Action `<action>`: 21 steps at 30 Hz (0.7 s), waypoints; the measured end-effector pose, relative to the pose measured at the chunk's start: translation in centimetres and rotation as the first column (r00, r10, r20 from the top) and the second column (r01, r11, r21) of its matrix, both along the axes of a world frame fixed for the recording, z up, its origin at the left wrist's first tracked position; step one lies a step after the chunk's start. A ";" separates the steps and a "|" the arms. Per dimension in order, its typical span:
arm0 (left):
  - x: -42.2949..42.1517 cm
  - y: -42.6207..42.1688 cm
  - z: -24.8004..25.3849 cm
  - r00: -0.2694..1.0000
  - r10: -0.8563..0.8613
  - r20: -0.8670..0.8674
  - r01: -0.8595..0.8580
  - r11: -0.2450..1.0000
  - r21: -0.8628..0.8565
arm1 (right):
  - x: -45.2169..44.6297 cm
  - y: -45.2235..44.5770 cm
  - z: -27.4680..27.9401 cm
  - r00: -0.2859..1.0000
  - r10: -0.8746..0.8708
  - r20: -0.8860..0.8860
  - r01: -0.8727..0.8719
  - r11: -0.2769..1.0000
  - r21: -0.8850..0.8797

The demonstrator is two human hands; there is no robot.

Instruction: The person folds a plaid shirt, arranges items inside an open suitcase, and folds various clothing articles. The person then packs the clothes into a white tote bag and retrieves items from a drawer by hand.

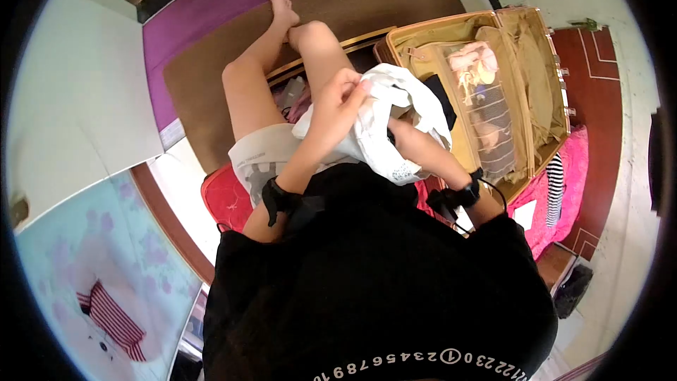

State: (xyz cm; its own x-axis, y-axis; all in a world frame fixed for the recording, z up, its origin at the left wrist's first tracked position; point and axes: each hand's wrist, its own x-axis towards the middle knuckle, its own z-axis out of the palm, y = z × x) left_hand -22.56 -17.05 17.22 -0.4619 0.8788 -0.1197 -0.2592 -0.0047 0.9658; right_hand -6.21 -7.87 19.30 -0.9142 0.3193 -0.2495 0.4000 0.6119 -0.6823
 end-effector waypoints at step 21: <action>-2.6 -5.4 -2.3 0.911 -0.399 0.102 0.391 0.916 0.089 | 1.9 3.7 9.1 0.692 -0.712 -0.121 0.130 0.288 -0.949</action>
